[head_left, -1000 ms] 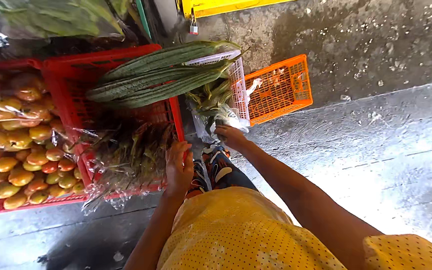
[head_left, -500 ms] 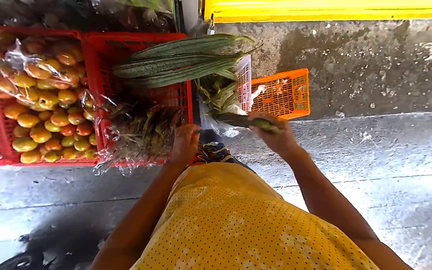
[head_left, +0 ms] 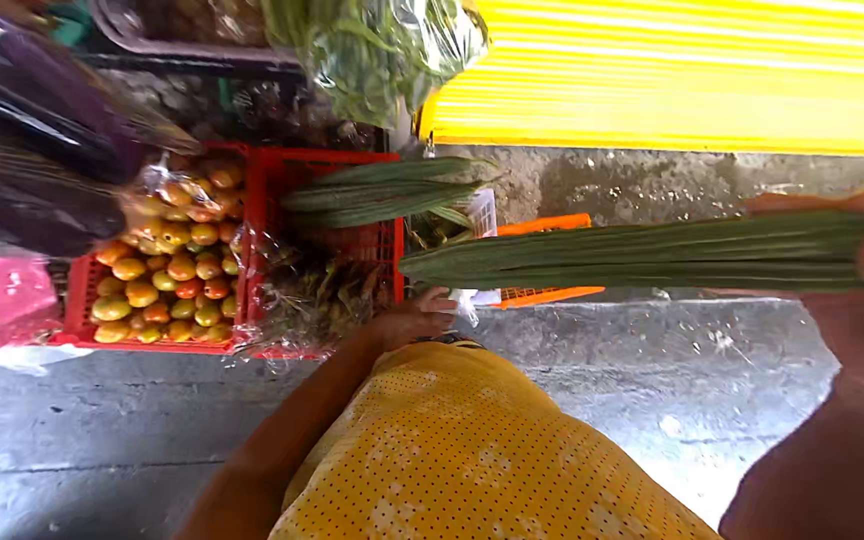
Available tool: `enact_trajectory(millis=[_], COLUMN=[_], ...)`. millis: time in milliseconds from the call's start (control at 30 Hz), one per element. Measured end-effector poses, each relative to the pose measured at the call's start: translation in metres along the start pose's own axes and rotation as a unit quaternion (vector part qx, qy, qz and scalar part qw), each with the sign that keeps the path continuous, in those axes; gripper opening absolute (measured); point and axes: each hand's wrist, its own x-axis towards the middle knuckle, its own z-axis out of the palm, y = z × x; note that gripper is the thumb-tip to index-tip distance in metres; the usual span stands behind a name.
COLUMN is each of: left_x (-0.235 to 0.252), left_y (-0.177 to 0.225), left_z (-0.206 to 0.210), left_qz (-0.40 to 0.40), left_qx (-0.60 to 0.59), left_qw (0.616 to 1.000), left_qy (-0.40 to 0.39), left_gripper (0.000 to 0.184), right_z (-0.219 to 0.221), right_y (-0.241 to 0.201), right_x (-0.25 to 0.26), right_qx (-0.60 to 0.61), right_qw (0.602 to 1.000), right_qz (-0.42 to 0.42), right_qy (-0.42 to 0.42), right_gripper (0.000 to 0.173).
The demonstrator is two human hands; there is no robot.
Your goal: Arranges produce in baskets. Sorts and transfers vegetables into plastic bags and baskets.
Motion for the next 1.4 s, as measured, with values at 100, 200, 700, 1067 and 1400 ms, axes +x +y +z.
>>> enact_trajectory(millis=[100,200,700,1067,1400], left_x=[0.0,0.005,0.031,0.044,0.052], left_y=[0.015,0.042,0.103,0.088,0.079], left_z=[0.008,0.002,-0.186,-0.178,-0.163], left_qz=[0.122,0.202,0.155,0.102,0.147], left_qx=[-0.166,-0.269,-0.373,-0.291,-0.36], left_qw=[0.978,0.932,0.79,0.767,0.782], left_qy=[-0.014,0.133,0.46,0.562,0.487], left_gripper=[0.068,0.059,0.064,0.068,0.059], right_z=[0.013,0.057,0.198,0.174,0.103], right_y=[0.011,0.034,0.192,0.195,0.269], right_x=[0.009,0.031,0.181,0.148,0.107], right_qx=[0.065,0.127,0.283,0.179,0.014], right_qw=[0.997,0.987,0.915,0.934,0.939], right_qz=[0.015,0.033,0.242,0.264,0.2], right_qy=[0.038,0.091,0.157,0.163,0.279], right_gripper=[0.033,0.038,0.037,0.069,0.023])
